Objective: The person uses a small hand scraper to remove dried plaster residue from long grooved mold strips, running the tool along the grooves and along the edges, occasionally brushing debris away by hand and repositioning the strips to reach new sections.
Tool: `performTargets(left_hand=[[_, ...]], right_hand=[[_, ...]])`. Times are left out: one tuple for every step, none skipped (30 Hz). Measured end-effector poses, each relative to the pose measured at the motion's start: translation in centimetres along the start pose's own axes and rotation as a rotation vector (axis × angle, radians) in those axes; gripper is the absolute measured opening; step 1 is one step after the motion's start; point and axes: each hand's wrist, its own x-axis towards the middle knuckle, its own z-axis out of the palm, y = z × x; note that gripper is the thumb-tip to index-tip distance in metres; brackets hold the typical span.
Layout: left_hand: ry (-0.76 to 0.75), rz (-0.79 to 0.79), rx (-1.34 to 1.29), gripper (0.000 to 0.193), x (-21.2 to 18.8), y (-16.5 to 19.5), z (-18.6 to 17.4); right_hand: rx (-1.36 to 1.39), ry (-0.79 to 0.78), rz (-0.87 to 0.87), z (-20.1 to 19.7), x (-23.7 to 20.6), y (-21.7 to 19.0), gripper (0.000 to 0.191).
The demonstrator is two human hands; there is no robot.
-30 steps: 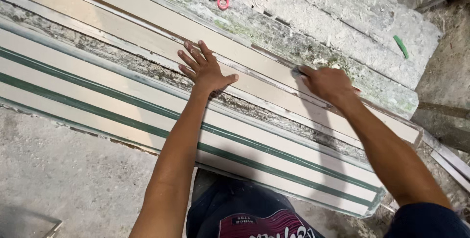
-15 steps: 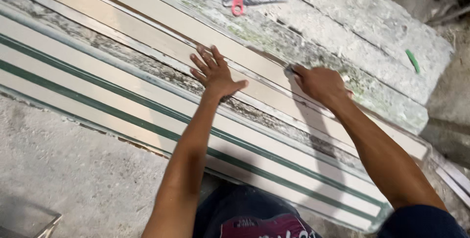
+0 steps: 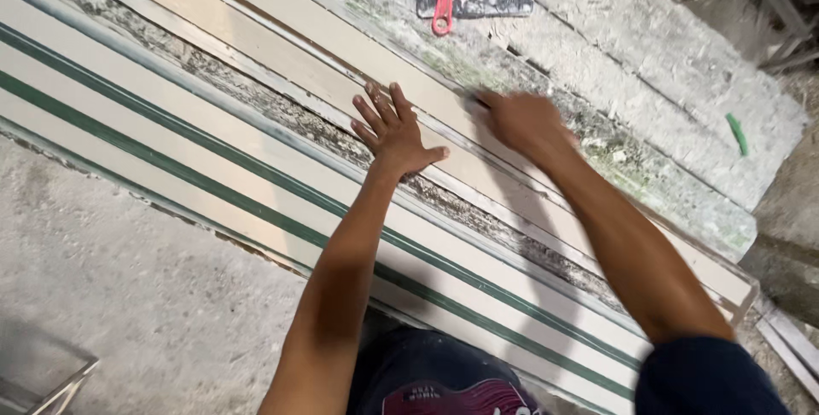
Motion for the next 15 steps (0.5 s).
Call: performTargets(left_hand=[[-0.012,-0.006,0.005,0.155,-0.1,0.0,0.0],[-0.020,-0.012,0.010,0.154,-0.1,0.1,-0.1],[-0.013,-0.010,0.011,0.154,-0.1,0.1,-0.2],[-0.012,-0.005,0.012,0.154,0.0,0.2,-0.3],[-0.016,0.000,0.012,0.154,0.0,0.2,-0.3],[-0.026,-0.003,0.007,0.154,0.1,0.2,-0.3],[-0.029,-0.002,0.002,0.154,0.2,0.2,-0.3],[-0.034,-0.002,-0.004,0.153,0.2,0.1,-0.3],[-0.036,0.017,-0.016,0.153,0.3,0.1,-0.2],[-0.034,0.036,-0.027,0.152,0.4,-0.1,-0.1],[-0.041,0.053,-0.036,0.151,0.4,-0.2,0.0],[-0.064,0.047,-0.056,0.150,0.3,-0.4,0.1],[-0.064,0.052,-0.072,0.149,0.5,-0.6,0.0],[-0.093,0.046,-0.086,0.149,0.7,-0.9,-0.1],[-0.146,0.060,-0.095,0.149,0.5,-1.2,-0.1]], right_hand=[[0.008,-0.145,0.142,0.3,-2.3,1.9,0.043],[0.008,-0.151,0.146,0.4,-3.8,3.3,0.044],[0.012,-0.153,0.150,0.3,-4.8,4.2,0.045],[0.020,-0.159,0.145,0.1,-5.0,4.4,0.045],[0.028,-0.169,0.142,-0.2,-4.5,4.1,0.045],[0.040,-0.179,0.140,-0.8,-3.1,3.3,0.046],[0.058,-0.140,0.095,-1.2,-1.3,2.0,0.047],[0.074,-0.103,0.051,-1.5,0.7,0.5,0.048],[0.139,-0.023,-0.041,-1.9,3.3,-1.0,0.047],[0.203,0.062,-0.133,-2.4,6.0,-2.5,0.047],[0.191,-0.002,-0.151,-2.6,8.2,-3.5,0.048],[0.174,-0.063,-0.165,-2.5,10.2,-4.4,0.048],[0.152,-0.099,-0.183,-2.9,12.0,-4.6,0.049],[0.164,-0.075,-0.185,-3.5,12.7,-4.8,0.050],[0.180,-0.091,-0.176,-2.7,11.9,-4.1,0.052]])
